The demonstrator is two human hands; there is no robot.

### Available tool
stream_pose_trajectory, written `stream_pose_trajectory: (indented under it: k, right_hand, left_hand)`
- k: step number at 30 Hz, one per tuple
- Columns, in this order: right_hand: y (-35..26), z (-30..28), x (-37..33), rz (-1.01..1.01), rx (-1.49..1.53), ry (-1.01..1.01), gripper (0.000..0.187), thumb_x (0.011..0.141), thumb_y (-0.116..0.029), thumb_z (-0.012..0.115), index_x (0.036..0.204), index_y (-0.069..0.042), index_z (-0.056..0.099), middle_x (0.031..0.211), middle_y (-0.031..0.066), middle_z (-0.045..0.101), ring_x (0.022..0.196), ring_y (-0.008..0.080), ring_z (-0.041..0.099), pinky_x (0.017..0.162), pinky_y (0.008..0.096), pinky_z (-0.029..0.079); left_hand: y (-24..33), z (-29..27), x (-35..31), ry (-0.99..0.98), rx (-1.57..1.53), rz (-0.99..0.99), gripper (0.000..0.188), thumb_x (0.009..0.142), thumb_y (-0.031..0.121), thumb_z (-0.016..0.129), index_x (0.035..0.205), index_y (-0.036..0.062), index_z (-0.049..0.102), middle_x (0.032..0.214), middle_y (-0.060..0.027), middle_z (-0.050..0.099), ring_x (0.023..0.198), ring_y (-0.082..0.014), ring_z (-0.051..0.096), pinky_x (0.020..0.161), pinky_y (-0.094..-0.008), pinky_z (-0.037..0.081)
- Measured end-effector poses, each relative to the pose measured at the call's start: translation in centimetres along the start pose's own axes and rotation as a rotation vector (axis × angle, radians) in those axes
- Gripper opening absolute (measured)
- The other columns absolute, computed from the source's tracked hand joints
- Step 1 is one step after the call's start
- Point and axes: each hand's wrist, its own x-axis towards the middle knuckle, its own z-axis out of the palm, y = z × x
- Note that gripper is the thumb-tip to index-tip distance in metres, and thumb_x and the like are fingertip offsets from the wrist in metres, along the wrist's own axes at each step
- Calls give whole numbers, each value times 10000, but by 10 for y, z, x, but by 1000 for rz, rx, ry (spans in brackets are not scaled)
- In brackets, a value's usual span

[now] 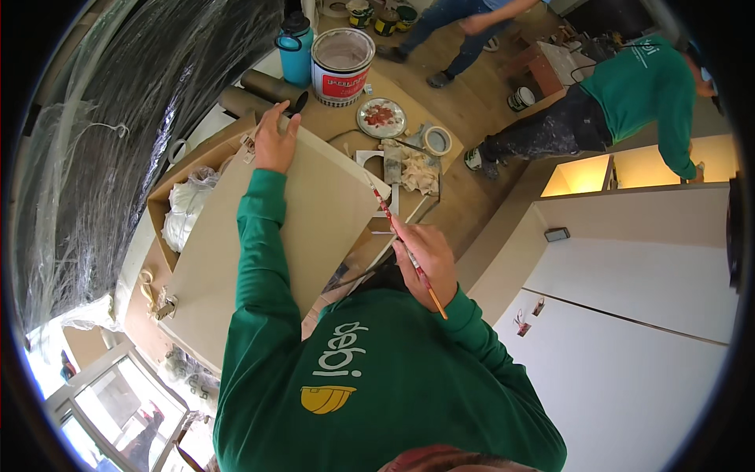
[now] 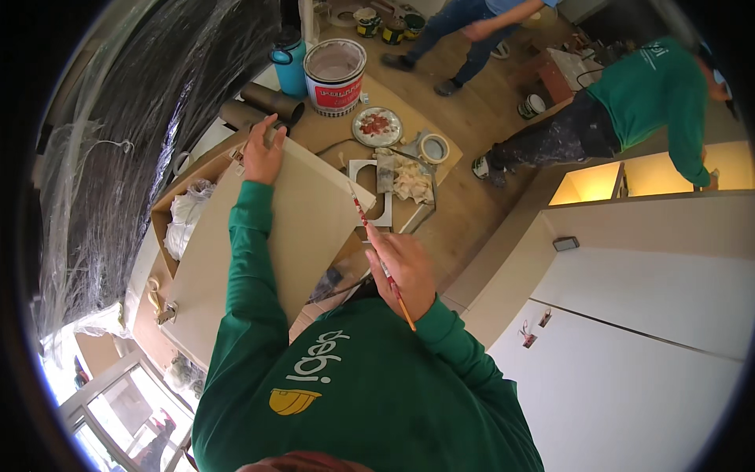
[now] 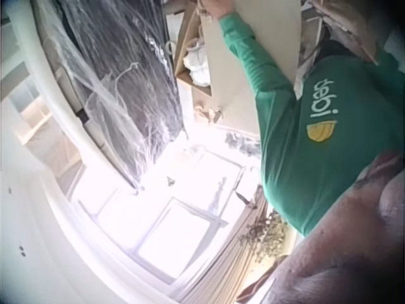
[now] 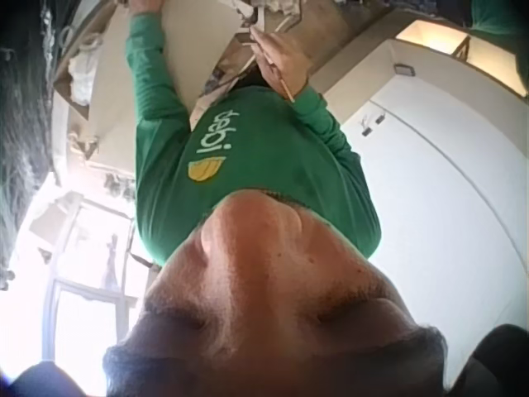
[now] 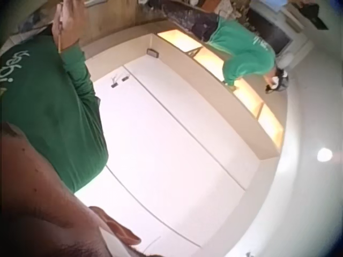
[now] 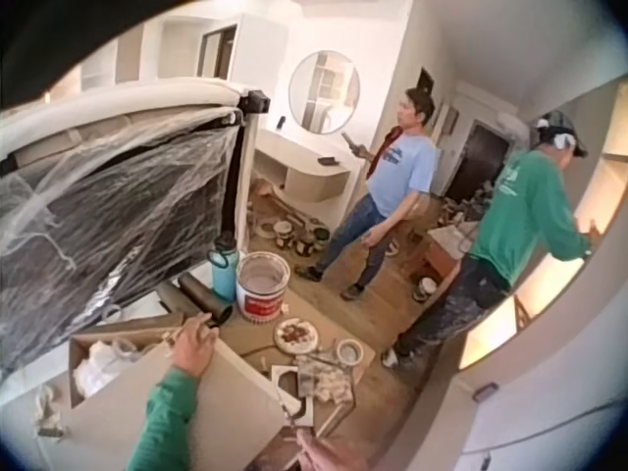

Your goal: The person uses a paintbrush to apply white paint to the edges and surfaces of a detached cabinet door supported by a workbench.

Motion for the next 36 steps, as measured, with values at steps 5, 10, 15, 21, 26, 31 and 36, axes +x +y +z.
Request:
stream_pose_trajectory:
  k: [5, 10, 15, 21, 26, 31, 36]
  right_hand:
    - [0, 10, 11, 2, -48, -18, 455, 845, 14, 666, 1290, 17, 575, 996, 116, 647, 878, 294, 594, 767, 385, 460]
    - [-2, 13, 16, 3, -69, -36, 454, 833, 9, 673, 1276, 17, 577, 954, 104, 625, 870, 285, 586, 748, 388, 449]
    - [3, 11, 13, 3, -102, -23, 439, 827, 3, 680, 1256, 14, 589, 931, 97, 621, 856, 276, 586, 738, 367, 438]
    - [-9, -4, 4, 31, -169, -64, 431, 817, 1, 689, 1240, 9, 603, 918, 86, 626, 846, 266, 591, 747, 370, 429]
    - [-9, 5, 21, -11, -154, -44, 421, 833, -12, 677, 1246, 4, 597, 933, 79, 625, 865, 258, 590, 762, 372, 423]
    - [-4, 13, 25, -7, -200, -48, 412, 846, -25, 669, 1250, -1, 593, 947, 73, 619, 883, 251, 583, 768, 368, 409]
    - [-7, 0, 10, 57, -224, -102, 419, 835, -22, 676, 1246, -10, 597, 940, 71, 615, 885, 249, 579, 774, 375, 398]
  left_hand:
    - [2, -2, 0, -15, 7, 20, 368, 918, 208, 688, 1236, 32, 627, 1258, -165, 623, 1214, -325, 571, 1014, -380, 440]
    - [-1, -4, 0, -15, 20, 9, 363, 922, 211, 684, 1233, 32, 628, 1261, -165, 623, 1221, -324, 568, 1015, -379, 439]
    - [8, 0, 2, -1, -9, 14, 344, 888, 161, 705, 1195, 19, 640, 1217, -207, 634, 1180, -368, 586, 1001, -409, 458]
    - [2, -2, 0, -3, 5, 18, 343, 888, 163, 709, 1192, 19, 644, 1218, -202, 635, 1184, -360, 587, 1002, -406, 459]
    - [3, -2, 1, 3, 1, 3, 333, 893, 165, 703, 1190, 24, 649, 1222, -192, 637, 1192, -353, 585, 1003, -404, 458]
    - [0, 0, 0, -18, -4, 6, 348, 912, 190, 690, 1215, 26, 641, 1247, -177, 630, 1210, -324, 579, 1008, -380, 450]
    - [-4, -2, -1, -30, 5, 5, 356, 923, 199, 682, 1230, 24, 634, 1258, -169, 628, 1217, -309, 577, 1010, -368, 446]
